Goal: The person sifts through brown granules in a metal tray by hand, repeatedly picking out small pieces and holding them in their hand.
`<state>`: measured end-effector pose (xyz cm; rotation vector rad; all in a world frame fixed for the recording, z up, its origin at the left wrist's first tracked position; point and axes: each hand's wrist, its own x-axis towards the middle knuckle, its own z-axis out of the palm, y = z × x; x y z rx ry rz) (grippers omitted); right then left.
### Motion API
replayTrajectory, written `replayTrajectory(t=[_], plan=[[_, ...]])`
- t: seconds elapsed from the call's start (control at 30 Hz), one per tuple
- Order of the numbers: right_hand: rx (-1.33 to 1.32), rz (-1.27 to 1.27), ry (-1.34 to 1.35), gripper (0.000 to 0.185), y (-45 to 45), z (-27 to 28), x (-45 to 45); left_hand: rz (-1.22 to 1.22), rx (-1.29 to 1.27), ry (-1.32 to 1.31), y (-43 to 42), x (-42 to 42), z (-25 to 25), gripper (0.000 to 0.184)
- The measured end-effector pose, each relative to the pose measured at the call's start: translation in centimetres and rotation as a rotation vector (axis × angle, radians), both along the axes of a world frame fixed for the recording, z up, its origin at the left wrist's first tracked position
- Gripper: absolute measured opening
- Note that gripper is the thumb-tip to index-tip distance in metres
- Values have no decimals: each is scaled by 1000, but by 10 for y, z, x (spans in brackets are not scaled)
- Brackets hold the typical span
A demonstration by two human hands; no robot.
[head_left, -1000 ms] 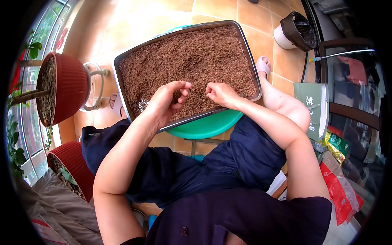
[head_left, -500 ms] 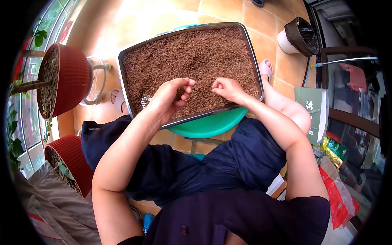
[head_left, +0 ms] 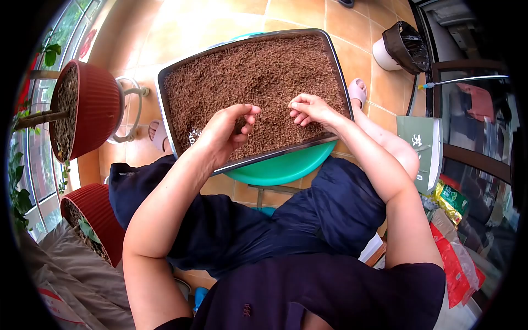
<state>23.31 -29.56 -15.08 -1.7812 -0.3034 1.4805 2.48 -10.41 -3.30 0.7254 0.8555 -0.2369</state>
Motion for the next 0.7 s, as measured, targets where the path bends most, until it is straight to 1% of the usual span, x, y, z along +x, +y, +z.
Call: replayTrajectory(t=[0.03, 0.07, 0.17, 0.2, 0.3, 0.47, 0.57, 0.67, 0.7], plan=[[24, -42, 86, 21, 0, 6, -1, -6, 6, -4, 0, 0, 0, 17], [75, -35, 167, 24, -1, 12, -1, -11, 7, -2, -1, 0, -1, 18], [207, -55, 378, 25, 5, 30, -8, -23, 26, 0, -3, 1, -5, 20], [234, -53, 411, 26, 7, 37, -11, -27, 42, -1, -4, 1, -5, 21], [302, -61, 483, 25, 13, 52, -19, -36, 77, 2, -6, 2, -9, 20], [324, -55, 512, 25, 21, 80, -31, -58, 120, -1, -11, 3, -11, 16], [355, -63, 500, 27, 24, 85, -36, -77, 128, -1, -13, 3, -14, 14], [452, -115, 593, 29, 23, 84, -40, -93, 88, -4, -12, 4, -13, 13], [433, -118, 588, 29, 23, 84, -41, -91, 67, -10, -12, 4, -10, 12]])
